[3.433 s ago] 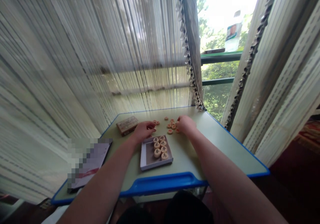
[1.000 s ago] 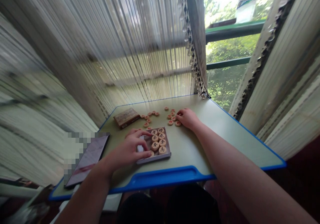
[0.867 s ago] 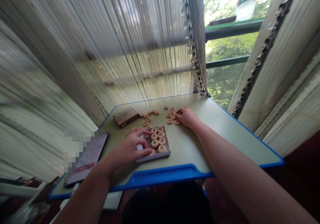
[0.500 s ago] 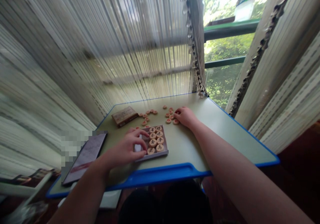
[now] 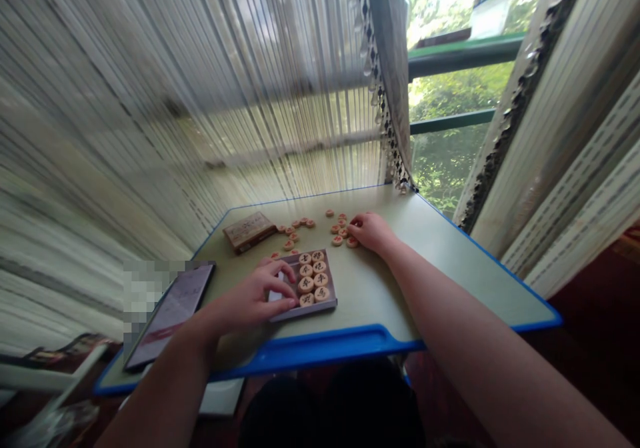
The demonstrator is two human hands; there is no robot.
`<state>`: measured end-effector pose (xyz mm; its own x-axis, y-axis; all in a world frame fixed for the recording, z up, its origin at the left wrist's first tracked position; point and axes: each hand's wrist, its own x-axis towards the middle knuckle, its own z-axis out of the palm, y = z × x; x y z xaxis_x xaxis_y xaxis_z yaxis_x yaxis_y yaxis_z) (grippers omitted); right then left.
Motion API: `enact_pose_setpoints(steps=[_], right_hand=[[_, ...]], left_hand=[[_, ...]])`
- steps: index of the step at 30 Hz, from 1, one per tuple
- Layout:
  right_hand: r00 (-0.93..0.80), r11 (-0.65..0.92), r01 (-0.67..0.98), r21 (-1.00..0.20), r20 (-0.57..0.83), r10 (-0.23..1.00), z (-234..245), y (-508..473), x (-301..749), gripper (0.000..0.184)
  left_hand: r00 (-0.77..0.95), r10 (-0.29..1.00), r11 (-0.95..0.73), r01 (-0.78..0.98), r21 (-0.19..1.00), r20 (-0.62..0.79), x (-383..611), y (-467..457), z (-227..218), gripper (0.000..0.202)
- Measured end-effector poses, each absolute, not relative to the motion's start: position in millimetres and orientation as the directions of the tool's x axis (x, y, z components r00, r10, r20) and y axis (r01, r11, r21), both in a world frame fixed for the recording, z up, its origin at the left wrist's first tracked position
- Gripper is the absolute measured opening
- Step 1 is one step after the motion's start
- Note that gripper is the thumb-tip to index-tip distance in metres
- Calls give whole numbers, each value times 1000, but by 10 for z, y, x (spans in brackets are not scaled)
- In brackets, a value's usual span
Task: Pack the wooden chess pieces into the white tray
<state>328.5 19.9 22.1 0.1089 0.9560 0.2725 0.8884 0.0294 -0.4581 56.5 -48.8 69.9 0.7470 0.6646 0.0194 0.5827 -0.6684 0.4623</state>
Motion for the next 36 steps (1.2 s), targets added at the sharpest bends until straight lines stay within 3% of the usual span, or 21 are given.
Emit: enact_pose_setpoints(steps=[36], right_hand=[[123,5,893,-450,256,959,245,178,3270,25]], left_hand=[[821,569,-676,432,597,50,621,-524,762,24]])
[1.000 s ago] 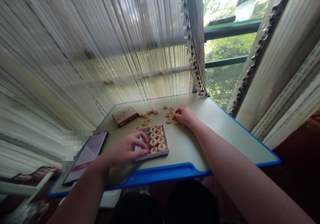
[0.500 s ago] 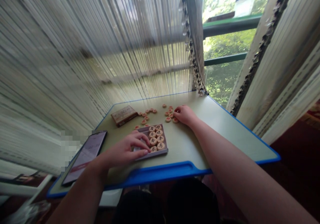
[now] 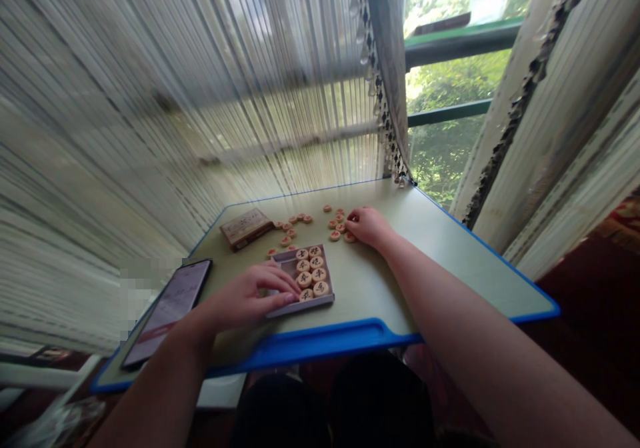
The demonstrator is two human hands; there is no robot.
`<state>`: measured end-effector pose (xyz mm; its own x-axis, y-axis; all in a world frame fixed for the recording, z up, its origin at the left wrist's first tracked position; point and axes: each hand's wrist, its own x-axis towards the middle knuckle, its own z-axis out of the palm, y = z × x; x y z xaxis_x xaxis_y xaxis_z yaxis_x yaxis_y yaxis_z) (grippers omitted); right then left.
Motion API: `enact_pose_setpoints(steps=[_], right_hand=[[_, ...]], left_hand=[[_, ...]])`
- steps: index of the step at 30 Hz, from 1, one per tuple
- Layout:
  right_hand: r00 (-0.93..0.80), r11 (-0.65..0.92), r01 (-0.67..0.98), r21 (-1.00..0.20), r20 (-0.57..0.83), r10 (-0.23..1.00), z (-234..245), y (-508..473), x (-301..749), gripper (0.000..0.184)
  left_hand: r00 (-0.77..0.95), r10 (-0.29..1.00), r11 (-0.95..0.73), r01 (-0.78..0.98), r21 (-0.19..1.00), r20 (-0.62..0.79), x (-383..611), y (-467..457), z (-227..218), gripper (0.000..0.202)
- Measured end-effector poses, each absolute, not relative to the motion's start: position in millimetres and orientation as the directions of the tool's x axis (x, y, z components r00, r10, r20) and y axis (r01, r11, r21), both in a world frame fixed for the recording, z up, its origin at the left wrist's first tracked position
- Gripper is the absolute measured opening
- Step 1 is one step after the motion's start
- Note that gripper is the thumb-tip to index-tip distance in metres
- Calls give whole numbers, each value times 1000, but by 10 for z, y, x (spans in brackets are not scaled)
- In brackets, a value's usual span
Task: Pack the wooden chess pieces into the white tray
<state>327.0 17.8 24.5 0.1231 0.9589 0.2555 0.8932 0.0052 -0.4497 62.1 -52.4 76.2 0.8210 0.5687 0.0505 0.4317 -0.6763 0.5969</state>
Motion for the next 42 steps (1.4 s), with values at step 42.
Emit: enact_pose_setpoints(steps=[42], right_hand=[[104,24,902,-430,272,957,223,205,3292,25]], left_hand=[[687,725,-561,546,622,51,624,-502,737,19]])
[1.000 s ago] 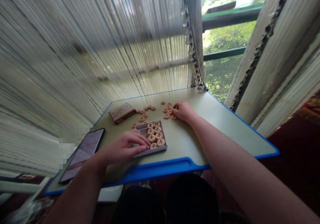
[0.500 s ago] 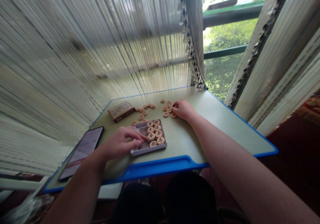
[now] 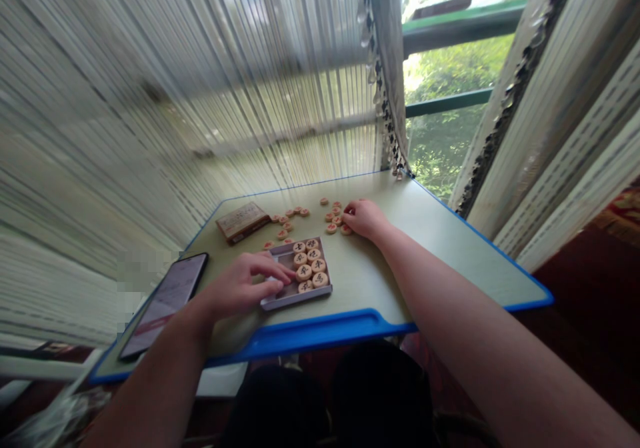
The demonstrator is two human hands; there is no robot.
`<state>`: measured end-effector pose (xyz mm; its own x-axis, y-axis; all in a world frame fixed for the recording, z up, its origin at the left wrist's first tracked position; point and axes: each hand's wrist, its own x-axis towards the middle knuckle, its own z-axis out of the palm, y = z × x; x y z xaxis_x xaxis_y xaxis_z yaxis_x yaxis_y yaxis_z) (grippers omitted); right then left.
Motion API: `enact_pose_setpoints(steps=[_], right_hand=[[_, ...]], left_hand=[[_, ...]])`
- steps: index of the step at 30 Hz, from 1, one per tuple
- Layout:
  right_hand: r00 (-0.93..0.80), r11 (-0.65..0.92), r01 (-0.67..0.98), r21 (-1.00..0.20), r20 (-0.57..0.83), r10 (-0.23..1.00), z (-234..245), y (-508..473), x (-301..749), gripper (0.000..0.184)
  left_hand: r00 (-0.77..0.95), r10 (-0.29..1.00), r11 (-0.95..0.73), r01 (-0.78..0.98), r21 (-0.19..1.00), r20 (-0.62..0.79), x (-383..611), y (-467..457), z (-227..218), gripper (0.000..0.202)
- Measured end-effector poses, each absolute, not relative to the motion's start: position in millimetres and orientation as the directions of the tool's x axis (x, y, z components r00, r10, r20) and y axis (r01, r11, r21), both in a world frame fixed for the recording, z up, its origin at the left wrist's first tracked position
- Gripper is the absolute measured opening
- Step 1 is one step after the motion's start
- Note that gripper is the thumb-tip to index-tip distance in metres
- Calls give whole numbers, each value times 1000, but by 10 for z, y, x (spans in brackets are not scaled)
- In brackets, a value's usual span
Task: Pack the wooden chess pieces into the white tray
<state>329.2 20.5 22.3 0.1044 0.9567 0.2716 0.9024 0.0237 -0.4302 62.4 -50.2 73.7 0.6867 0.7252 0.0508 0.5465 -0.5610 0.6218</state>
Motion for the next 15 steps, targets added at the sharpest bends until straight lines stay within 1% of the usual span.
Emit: enact_pose_setpoints(steps=[10,15], right_hand=[[104,27,898,-439,271,957,225,212,3297,25],[99,28,898,-438,263,960,230,212,3301,26]], left_hand=[[697,717,-564,547,619,37,642,-499,735,20],[694,718,-577,550,604,53,657,-497,725,22]])
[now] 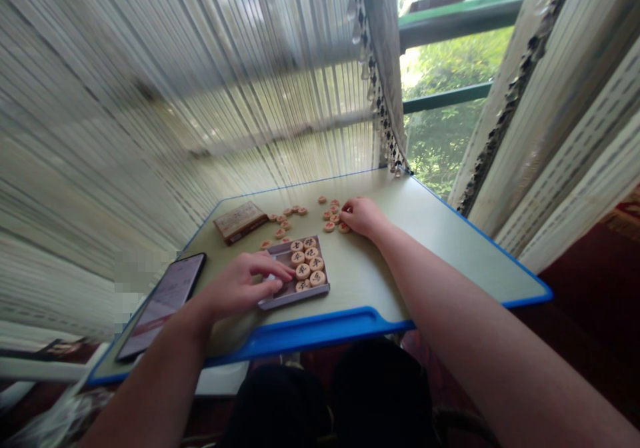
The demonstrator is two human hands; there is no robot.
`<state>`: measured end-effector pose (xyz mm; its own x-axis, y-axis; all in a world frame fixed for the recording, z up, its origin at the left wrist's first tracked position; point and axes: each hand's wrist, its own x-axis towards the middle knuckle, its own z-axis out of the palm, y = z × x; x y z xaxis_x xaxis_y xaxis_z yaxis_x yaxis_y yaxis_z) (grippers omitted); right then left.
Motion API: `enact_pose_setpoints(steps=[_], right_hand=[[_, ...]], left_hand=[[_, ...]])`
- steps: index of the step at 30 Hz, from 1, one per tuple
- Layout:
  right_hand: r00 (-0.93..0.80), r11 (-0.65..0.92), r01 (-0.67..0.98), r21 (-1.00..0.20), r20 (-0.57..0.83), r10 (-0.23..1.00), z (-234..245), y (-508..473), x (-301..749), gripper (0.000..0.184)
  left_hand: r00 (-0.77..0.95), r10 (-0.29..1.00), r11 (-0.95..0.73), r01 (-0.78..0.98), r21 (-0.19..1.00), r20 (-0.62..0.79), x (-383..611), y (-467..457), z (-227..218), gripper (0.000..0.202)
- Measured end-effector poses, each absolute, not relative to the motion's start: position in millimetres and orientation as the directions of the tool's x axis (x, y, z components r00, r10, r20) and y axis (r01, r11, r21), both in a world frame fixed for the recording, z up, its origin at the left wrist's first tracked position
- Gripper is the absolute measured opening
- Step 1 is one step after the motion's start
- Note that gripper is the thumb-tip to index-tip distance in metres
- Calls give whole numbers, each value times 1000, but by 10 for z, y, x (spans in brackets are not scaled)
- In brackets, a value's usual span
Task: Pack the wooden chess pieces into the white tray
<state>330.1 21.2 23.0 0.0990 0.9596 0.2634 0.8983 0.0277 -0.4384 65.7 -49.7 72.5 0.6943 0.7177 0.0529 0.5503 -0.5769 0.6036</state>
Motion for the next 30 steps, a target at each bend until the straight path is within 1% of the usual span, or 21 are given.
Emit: enact_pose_setpoints(steps=[4,6,10,12,14,18,26,30], right_hand=[[110,13,897,-442,251,962,236,211,3301,27],[113,11,896,-443,252,961,236,210,3299,26],[109,16,900,-435,261,959,234,212,3296,26],[108,18,901,-434,262,959,232,215,3296,26],[107,20,899,-438,264,958,229,219,3296,26],[113,14,900,-435,265,958,235,218,3297,26],[94,8,906,-424,220,971,305,156,3310,29],[88,14,908,-419,225,970,300,145,3327,30]], left_hand=[[681,730,-580,572,580,57,665,-496,721,21],[689,717,-617,560,552,103,668,-497,722,20],[768,597,-759,447,474,232,678,-501,719,21],[800,551,-795,417,441,236,687,-501,710,21],[813,537,-807,417,419,224,695,-498,697,22],[800,555,-800,439,410,226,702,-487,678,24],[785,572,-789,447,421,238,688,-490,695,23],[752,599,-776,458,434,277,690,-491,681,22]])
